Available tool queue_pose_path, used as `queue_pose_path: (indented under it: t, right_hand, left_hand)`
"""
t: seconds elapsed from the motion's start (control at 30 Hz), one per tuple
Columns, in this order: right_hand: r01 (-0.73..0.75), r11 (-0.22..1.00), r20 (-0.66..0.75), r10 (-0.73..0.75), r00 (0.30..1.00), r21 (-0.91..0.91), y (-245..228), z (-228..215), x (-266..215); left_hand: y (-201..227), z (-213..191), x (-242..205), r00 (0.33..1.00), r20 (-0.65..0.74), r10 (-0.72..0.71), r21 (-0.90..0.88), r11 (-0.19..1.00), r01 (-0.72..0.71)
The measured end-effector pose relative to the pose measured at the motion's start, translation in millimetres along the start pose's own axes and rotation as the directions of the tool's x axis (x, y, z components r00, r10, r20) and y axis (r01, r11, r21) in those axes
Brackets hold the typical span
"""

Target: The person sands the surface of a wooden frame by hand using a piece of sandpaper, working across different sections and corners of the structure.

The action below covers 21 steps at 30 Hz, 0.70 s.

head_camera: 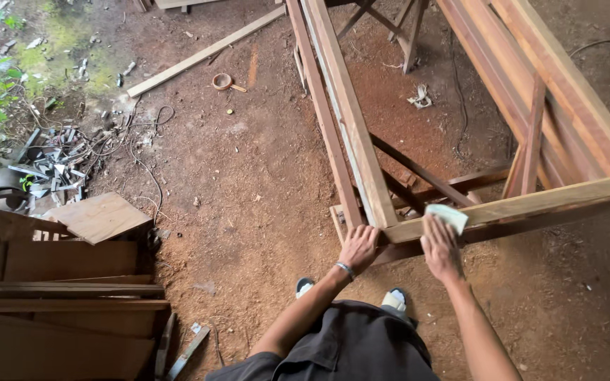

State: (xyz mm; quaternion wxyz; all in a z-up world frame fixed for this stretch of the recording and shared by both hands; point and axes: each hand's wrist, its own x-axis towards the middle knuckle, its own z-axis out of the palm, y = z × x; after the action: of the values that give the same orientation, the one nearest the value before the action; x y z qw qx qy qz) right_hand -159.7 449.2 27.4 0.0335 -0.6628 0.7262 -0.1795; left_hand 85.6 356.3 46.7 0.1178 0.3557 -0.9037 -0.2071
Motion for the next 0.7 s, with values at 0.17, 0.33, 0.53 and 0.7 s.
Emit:
queue_pose_path:
  t: [0.17, 0.33, 0.53, 0.7]
  right_hand:
    - [-0.255, 0.963, -0.077, 0.249, 0.965, -0.088, 23.9, -0.2, 42.3]
    - [0.137, 0.991, -0.004, -0.137, 0.991, 0.007, 25.7, 15.5, 14.8]
    - [-0.045, 0.998, -0.079, 0.048, 0.996, 0.045, 145.3, -36.8, 4.1]
    - [-0.152, 0.988, -0.128, 0.147, 0.981, -0.034, 154.1, -28.4, 25.3]
  left_hand:
    - [32.3, 9.9, 5.3, 0.985, -0.169, 0.043, 0.188, 0.982, -0.011]
    - [74.3, 10.4, 34.8, 0.991, -0.023, -0.129, 0.160, 0.978, 0.131]
    - [95.3, 36.0, 40.6, 0.964, -0.150, -0.218, 0.202, 0.948, 0.246]
    - [103.0, 55.8, 52.6, 0.927, -0.244, -0.284, 0.334, 0.873, 0.355]
